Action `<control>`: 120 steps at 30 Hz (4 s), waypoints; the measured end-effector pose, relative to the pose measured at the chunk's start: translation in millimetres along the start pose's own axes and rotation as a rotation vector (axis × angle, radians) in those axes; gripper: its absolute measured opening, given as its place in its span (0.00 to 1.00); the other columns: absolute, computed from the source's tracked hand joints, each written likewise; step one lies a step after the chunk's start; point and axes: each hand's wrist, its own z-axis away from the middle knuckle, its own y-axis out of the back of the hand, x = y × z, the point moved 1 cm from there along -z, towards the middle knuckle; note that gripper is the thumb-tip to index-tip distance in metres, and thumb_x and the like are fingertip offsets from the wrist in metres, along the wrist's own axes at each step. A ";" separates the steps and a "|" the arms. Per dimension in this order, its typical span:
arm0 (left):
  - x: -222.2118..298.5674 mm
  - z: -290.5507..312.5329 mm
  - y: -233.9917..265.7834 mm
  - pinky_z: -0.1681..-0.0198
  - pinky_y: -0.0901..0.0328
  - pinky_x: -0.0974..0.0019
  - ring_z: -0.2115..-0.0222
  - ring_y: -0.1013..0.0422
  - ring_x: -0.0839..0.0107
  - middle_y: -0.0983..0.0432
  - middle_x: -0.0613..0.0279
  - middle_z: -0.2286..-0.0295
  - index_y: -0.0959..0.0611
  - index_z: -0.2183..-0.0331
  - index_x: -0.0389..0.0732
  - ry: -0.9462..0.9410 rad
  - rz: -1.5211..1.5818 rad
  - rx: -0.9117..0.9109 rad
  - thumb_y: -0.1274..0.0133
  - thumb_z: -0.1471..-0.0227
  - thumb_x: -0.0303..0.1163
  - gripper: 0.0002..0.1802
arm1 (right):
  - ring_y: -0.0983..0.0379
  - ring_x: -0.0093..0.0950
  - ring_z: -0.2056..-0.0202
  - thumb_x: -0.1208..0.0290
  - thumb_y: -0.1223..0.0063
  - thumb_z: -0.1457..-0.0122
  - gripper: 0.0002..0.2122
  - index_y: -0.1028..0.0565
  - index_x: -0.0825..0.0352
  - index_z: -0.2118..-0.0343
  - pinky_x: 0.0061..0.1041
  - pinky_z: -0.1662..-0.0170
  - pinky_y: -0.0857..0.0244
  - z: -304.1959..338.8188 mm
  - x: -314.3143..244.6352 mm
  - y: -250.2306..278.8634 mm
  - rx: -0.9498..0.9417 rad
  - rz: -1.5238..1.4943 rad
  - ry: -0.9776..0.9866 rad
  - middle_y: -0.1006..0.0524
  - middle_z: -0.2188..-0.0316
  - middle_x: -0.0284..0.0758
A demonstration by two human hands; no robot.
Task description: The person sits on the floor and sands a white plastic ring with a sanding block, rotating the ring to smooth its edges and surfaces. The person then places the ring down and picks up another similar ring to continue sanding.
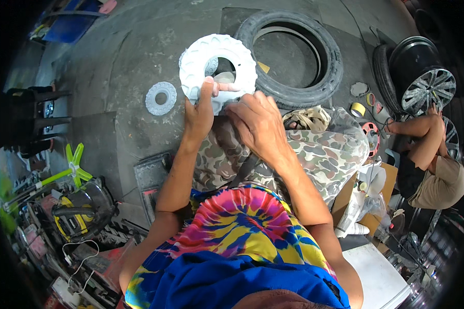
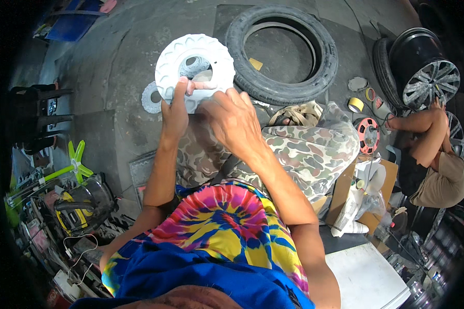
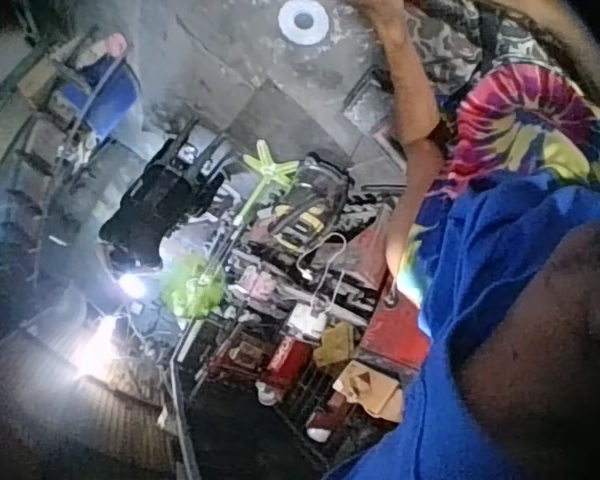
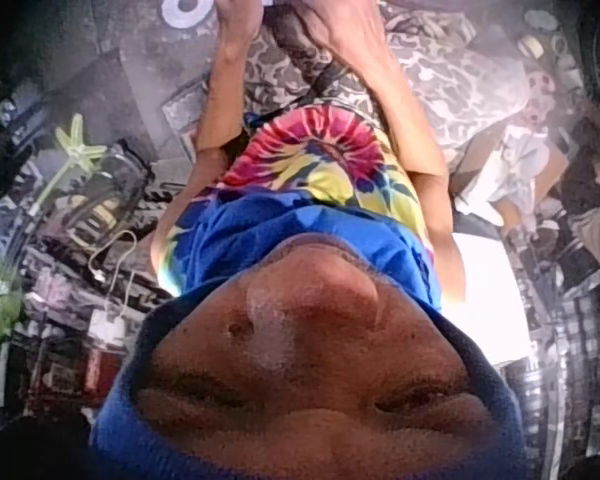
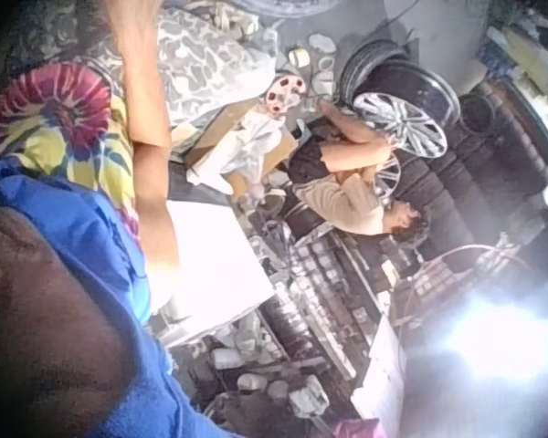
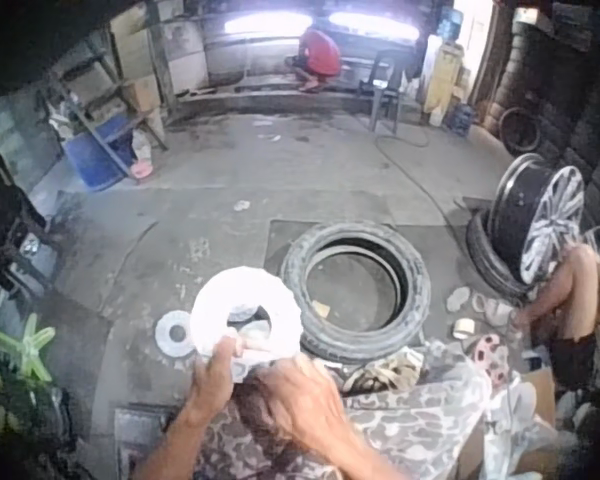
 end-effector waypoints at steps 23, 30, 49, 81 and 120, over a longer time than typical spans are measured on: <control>-8.4 -1.0 -0.3 0.54 0.34 0.66 0.62 0.30 0.74 0.22 0.64 0.65 0.24 0.66 0.45 0.084 0.012 -0.057 0.72 0.17 0.59 0.35 | 0.19 0.43 0.57 0.81 0.32 0.45 0.11 0.15 0.65 0.58 0.42 0.55 0.27 -17.0 -1.3 2.8 -0.047 -0.080 0.086 0.18 0.60 0.38; -6.7 -3.1 -3.2 0.51 0.32 0.66 0.61 0.27 0.71 0.21 0.62 0.66 0.23 0.66 0.44 0.042 -0.008 -0.051 0.72 0.17 0.58 0.35 | 0.23 0.40 0.62 0.80 0.31 0.47 0.12 0.15 0.64 0.58 0.41 0.58 0.29 2.5 -11.7 -16.1 0.163 -0.057 -0.011 0.21 0.64 0.35; -17.9 -12.0 9.7 0.45 0.27 0.62 0.57 0.21 0.69 0.15 0.56 0.60 0.15 0.59 0.38 0.190 0.165 -0.108 0.77 0.18 0.63 0.45 | 0.23 0.42 0.62 0.83 0.29 0.45 0.13 0.12 0.65 0.56 0.41 0.56 0.30 -8.9 1.3 -35.1 0.252 -0.079 0.007 0.17 0.59 0.37; -1.7 11.0 0.0 0.56 0.29 0.63 0.62 0.23 0.72 0.13 0.60 0.64 0.17 0.67 0.39 0.105 -0.126 -0.038 0.56 0.20 0.52 0.30 | 0.21 0.46 0.62 0.79 0.30 0.44 0.11 0.15 0.68 0.58 0.44 0.59 0.27 21.4 -3.3 0.6 0.122 -0.155 -0.022 0.22 0.66 0.40; -5.0 11.8 -2.3 0.53 0.28 0.62 0.61 0.21 0.71 0.13 0.59 0.63 0.16 0.65 0.38 0.155 -0.079 0.032 0.54 0.22 0.49 0.27 | 0.19 0.39 0.67 0.83 0.32 0.37 0.06 0.13 0.72 0.57 0.35 0.60 0.26 53.8 -5.9 -2.8 0.152 -0.287 -0.211 0.19 0.68 0.42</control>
